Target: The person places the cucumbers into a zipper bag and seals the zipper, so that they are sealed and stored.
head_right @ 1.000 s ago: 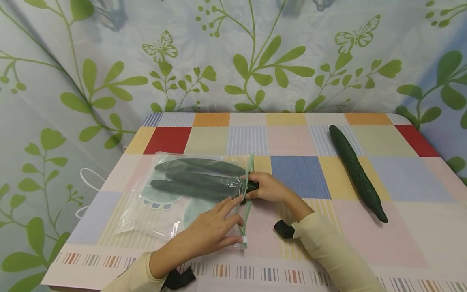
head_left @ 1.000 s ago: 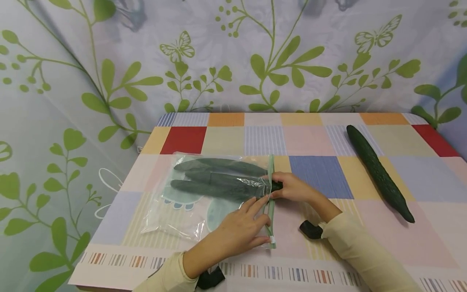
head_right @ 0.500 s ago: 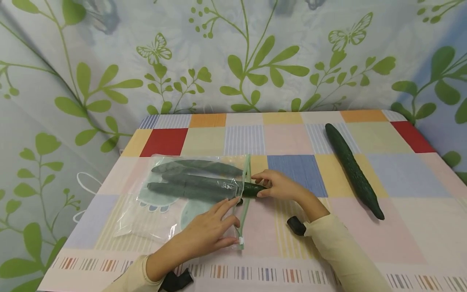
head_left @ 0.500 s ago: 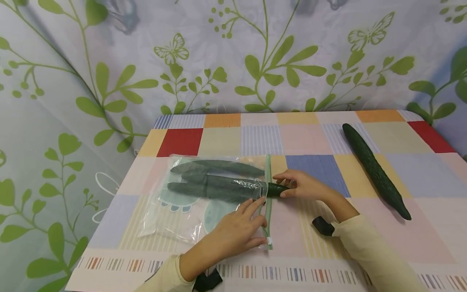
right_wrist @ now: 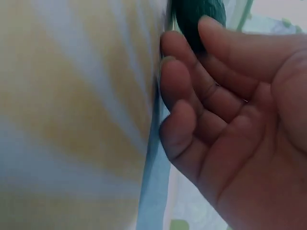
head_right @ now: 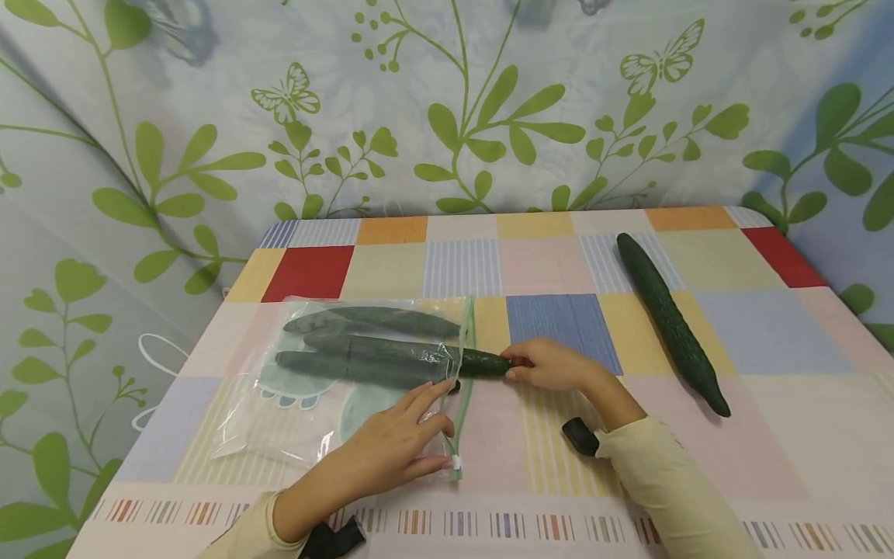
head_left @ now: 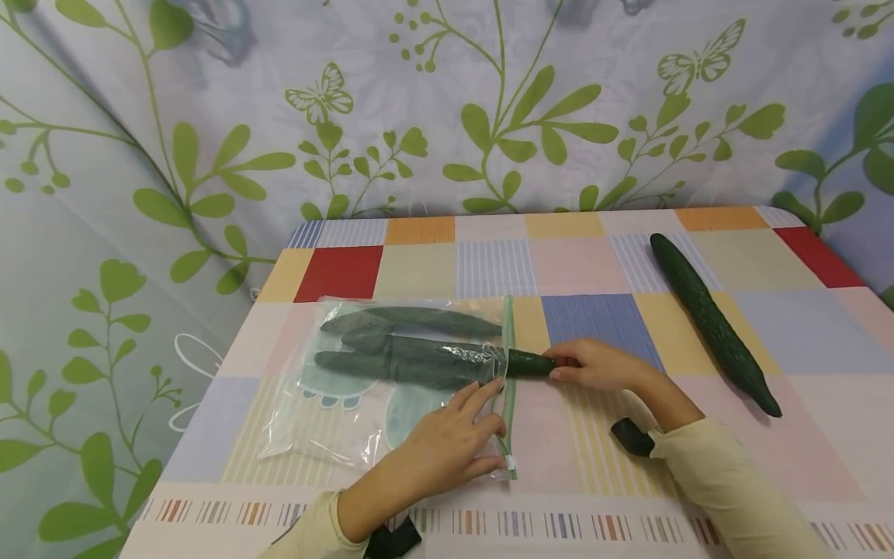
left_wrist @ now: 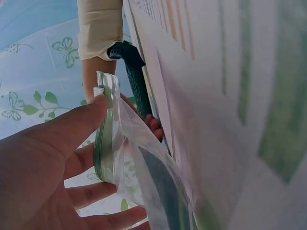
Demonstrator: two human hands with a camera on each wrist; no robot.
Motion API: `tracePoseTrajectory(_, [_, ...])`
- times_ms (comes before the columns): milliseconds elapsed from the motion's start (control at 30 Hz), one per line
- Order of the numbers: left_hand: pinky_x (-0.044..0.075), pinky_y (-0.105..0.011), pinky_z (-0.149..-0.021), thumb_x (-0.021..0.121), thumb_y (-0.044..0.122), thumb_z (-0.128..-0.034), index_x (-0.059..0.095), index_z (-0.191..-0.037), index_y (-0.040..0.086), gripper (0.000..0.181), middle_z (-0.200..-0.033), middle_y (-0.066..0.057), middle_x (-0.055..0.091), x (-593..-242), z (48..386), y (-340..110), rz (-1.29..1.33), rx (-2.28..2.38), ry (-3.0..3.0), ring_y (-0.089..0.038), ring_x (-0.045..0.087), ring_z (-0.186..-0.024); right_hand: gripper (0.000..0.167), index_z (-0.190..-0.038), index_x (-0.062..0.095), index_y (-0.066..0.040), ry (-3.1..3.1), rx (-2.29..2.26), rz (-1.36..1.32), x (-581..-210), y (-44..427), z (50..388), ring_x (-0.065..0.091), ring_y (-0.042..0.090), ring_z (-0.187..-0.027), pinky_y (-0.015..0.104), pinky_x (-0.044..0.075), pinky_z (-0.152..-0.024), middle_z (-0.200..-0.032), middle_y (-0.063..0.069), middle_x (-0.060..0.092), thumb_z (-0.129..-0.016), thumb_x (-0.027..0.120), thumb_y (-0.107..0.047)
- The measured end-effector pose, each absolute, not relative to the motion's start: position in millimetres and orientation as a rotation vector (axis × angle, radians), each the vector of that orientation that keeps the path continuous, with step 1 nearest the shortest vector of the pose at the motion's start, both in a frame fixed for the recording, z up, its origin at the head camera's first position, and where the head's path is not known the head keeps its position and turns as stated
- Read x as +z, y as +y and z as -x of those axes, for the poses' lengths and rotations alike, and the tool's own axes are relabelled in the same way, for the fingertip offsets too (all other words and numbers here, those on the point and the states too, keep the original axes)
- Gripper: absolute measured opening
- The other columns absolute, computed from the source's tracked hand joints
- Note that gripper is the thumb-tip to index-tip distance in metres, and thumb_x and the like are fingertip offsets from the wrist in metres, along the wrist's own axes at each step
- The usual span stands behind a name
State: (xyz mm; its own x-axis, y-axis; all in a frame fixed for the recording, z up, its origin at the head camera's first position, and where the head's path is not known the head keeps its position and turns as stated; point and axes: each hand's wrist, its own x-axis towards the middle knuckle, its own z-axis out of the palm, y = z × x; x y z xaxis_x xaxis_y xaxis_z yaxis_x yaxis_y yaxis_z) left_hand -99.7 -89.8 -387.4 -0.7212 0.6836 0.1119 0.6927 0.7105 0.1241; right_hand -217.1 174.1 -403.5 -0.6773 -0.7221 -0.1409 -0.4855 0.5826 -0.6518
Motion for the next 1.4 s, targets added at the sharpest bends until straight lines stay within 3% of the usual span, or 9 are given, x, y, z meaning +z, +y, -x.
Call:
tracePoseTrajectory(167, [0.054, -0.036, -0.072, 0.057, 0.048, -0.0845, 0.057, -0.098, 0.022, 0.029, -0.147, -0.010, 0.030, -387, 99, -90, 1.149, -0.246, -2.849, -0.033, 0.042, -0.126, 0.025, -0.109, 0.060, 0.003, 2.391, -0.895, 0.995, -401, 166, 218, 0.047, 0.003, -0.067, 0.021, 0.042, -0.061, -0.083, 0.001, 0.063, -0.091, 0.054, -0.015])
tracePoseTrajectory(500, [0.053, -0.034, -0.074, 0.056, 0.049, -0.0839, 0.057, -0.098, 0.022, 0.030, -0.147, -0.009, 0.029, -386, 99, -89, 1.160, -0.233, -2.861, -0.033, 0.042, -0.126, 0.025, -0.110, 0.060, -0.002, 2.411, -0.961, 0.972, -404, 140, 221, 0.049, 0.007, -0.069, 0.023, 0.042, -0.064, -0.080, 0.000, 0.060, -0.094, 0.049, -0.018])
tracePoseTrajectory(633, [0.053, -0.035, -0.075, 0.057, 0.049, -0.0833, 0.057, -0.098, 0.022, 0.031, -0.147, -0.009, 0.030, -386, 100, -88, 1.158, -0.238, -2.841, -0.033, 0.043, -0.125, 0.015, -0.091, 0.059, -0.007, 2.429, -0.974, 0.983, -404, 128, 225, 0.045, 0.006, -0.062, 0.022, 0.039, -0.058, -0.070, -0.004, 0.052, -0.094, 0.048, -0.018])
tracePoseTrajectory(767, [0.053, -0.034, -0.075, 0.058, 0.049, -0.0827, 0.057, -0.097, 0.022, 0.031, -0.146, -0.010, 0.031, -386, 100, -89, 1.166, -0.234, -2.817, -0.033, 0.044, -0.124, 0.018, -0.076, 0.052, -0.007, 2.421, -1.004, 0.975, -405, 119, 229, 0.038, 0.006, -0.055, 0.021, 0.034, -0.052, -0.063, -0.005, 0.043, -0.093, 0.049, -0.012])
tracePoseTrajectory(1000, [0.053, -0.034, -0.077, 0.058, 0.049, -0.0828, 0.057, -0.097, 0.022, 0.031, -0.146, -0.010, 0.031, -385, 100, -88, 1.170, -0.214, -2.806, -0.033, 0.044, -0.124, 0.010, -0.086, 0.062, -0.002, 2.439, -0.968, 0.978, -406, 116, 234, 0.042, 0.007, -0.059, 0.021, 0.037, -0.054, -0.070, 0.001, 0.057, -0.089, 0.053, -0.006])
tracePoseTrajectory(1133, [0.053, -0.033, -0.077, 0.058, 0.049, -0.0830, 0.057, -0.097, 0.022, 0.031, -0.146, -0.010, 0.031, -385, 100, -88, 1.181, -0.219, -2.817, -0.033, 0.044, -0.124, 0.014, -0.095, 0.064, 0.000, 2.455, -0.918, 0.969, -410, 119, 235, 0.045, 0.008, -0.063, 0.023, 0.039, -0.058, -0.076, 0.002, 0.061, -0.089, 0.054, -0.009])
tracePoseTrajectory(1300, [0.053, -0.033, -0.075, 0.056, 0.048, -0.0843, 0.056, -0.097, 0.021, 0.030, -0.147, -0.009, 0.029, -385, 100, -89, 1.182, -0.251, -2.856, -0.034, 0.042, -0.126, 0.011, -0.090, 0.064, -0.002, 2.460, -0.921, 0.920, -415, 120, 235, 0.043, 0.007, -0.058, 0.022, 0.037, -0.052, -0.067, 0.000, 0.055, -0.088, 0.057, -0.011])
tracePoseTrajectory(1400, [0.053, -0.033, -0.074, 0.056, 0.048, -0.0847, 0.056, -0.097, 0.021, 0.029, -0.147, -0.009, 0.029, -385, 100, -89, 1.174, -0.265, -2.868, -0.034, 0.042, -0.126, 0.011, -0.090, 0.064, -0.003, 2.464, -0.956, 0.911, -418, 122, 234, 0.044, 0.006, -0.058, 0.022, 0.038, -0.053, -0.068, 0.000, 0.058, -0.088, 0.058, -0.013])
